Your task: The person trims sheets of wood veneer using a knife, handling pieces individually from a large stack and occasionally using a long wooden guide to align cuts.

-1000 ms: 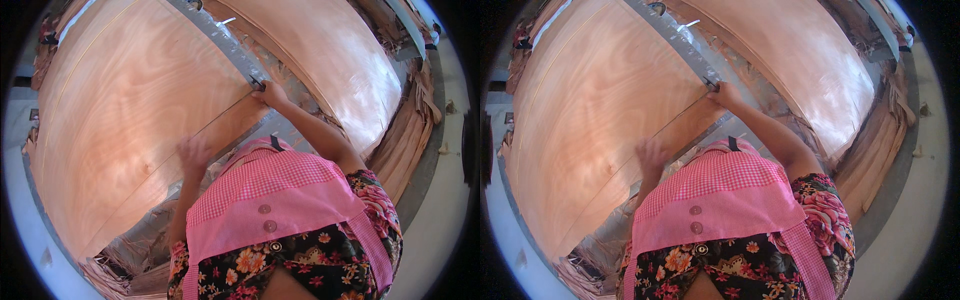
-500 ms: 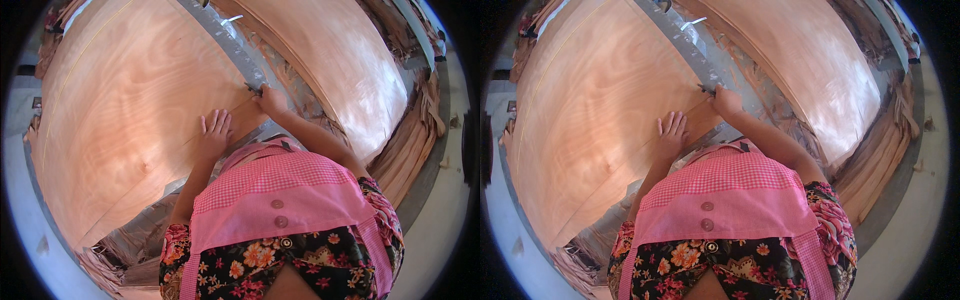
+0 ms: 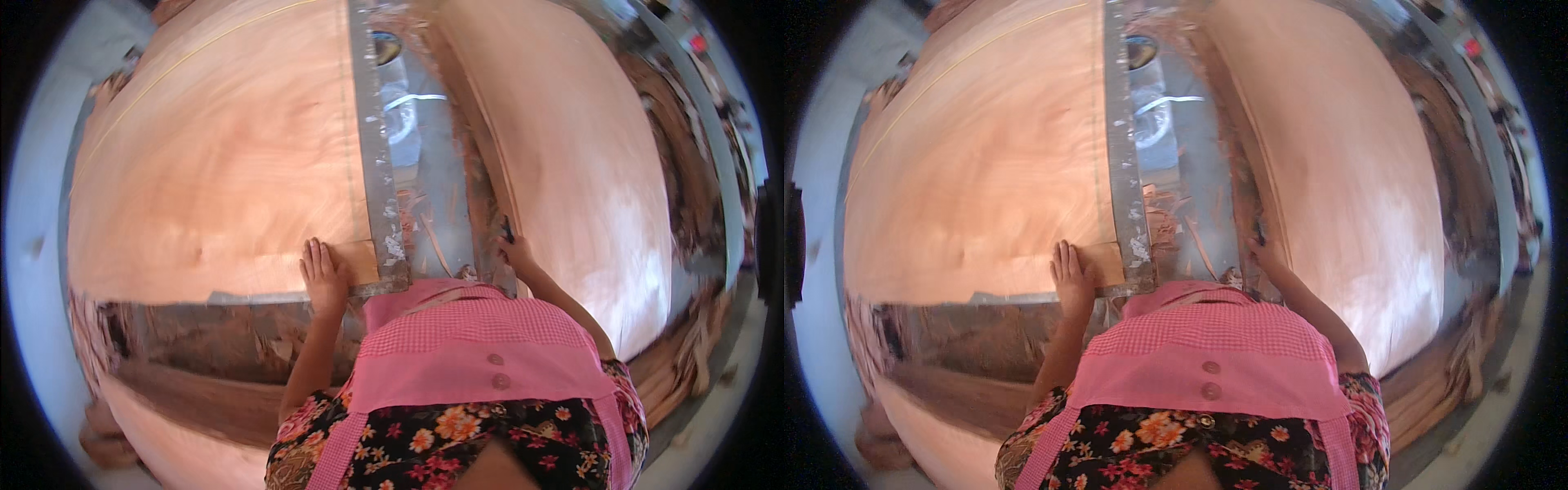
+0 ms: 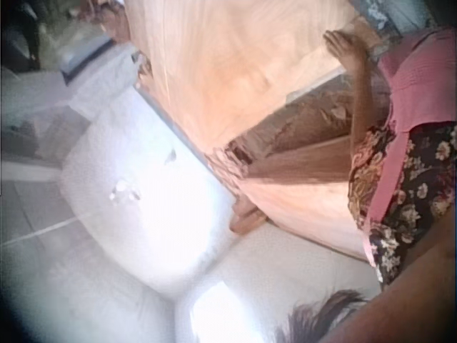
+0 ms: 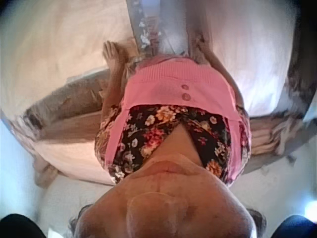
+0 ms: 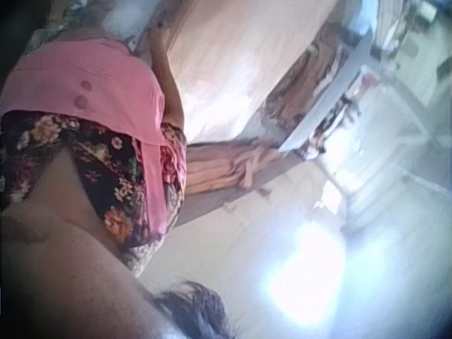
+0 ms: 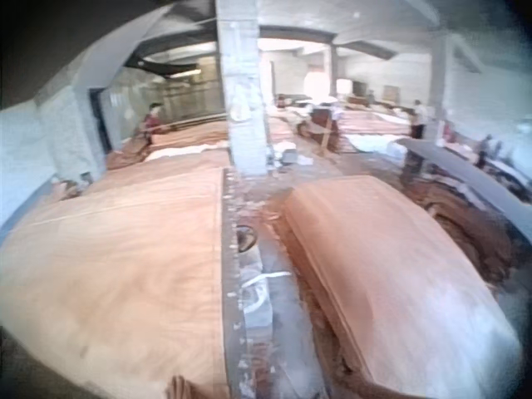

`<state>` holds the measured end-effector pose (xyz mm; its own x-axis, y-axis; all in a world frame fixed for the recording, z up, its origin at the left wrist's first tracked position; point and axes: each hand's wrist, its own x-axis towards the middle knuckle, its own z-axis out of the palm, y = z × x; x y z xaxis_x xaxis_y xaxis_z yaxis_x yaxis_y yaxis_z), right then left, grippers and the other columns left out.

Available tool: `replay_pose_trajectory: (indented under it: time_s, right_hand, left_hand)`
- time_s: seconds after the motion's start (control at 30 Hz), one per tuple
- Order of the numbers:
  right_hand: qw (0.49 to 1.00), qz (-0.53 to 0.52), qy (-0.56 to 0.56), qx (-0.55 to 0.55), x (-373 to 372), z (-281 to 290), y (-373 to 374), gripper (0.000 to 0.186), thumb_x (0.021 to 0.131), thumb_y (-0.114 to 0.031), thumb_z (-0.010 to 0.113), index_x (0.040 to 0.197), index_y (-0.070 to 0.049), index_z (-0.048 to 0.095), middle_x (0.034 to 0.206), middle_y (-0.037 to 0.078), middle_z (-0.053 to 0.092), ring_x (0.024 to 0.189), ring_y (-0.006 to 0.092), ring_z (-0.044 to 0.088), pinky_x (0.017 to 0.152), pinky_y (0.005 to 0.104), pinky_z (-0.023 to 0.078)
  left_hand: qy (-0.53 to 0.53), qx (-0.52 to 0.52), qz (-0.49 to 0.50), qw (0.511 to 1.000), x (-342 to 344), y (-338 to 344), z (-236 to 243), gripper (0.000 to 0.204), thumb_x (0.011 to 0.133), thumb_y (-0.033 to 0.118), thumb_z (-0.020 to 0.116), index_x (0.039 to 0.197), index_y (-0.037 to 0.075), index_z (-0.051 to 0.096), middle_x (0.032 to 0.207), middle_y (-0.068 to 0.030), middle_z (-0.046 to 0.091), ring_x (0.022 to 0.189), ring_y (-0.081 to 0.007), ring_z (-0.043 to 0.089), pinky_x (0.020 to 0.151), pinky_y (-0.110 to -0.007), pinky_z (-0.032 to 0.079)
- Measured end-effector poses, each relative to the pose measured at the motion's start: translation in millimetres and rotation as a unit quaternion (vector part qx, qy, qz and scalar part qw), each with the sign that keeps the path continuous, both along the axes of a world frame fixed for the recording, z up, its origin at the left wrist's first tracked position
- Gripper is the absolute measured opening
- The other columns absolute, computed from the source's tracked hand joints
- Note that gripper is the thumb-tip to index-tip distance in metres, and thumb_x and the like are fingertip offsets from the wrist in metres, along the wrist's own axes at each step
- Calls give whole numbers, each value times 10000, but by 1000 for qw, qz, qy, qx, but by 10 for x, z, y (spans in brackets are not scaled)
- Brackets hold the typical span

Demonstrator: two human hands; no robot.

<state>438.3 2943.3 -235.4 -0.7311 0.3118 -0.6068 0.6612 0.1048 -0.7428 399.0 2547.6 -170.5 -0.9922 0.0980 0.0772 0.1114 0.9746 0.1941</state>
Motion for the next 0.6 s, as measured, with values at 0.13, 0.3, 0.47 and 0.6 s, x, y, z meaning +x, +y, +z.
replay_pose_trajectory:
  time_s: [0.13,0.3,0.47,0.6]
  right_hand:
    - [995,54,-67,-52,-89,22,605,131,830,-166,549,868,-43,579,551,34,532,399,97,452,363,230,332]
    - [991,113,1,-77,-622,-121,841,126,833,-167,546,859,-50,584,556,24,525,430,90,459,386,226,343]
    - [975,126,7,-181,-1339,-364,757,152,824,-215,558,916,-108,501,529,14,481,359,91,377,310,218,252]
    - [962,247,-6,-113,-1909,-407,737,164,828,-224,552,923,-103,497,543,20,490,367,93,389,316,216,260]
  left_hand:
    - [2,69,122,990,67,522,-1,909,724,526,560,1323,-36,171,1402,-214,104,1303,-362,67,1010,-554,28]
    - [6,34,143,989,-9,808,-78,834,745,454,556,1330,-9,182,1399,-200,135,1304,-352,85,1010,-558,34]
    - [47,56,156,985,-44,848,-26,663,774,269,546,1297,-19,258,1364,-216,221,1288,-351,164,1028,-512,107]
    - [26,56,145,988,-94,851,54,699,776,332,522,1307,-24,238,1372,-216,202,1298,-342,135,1040,-491,72]
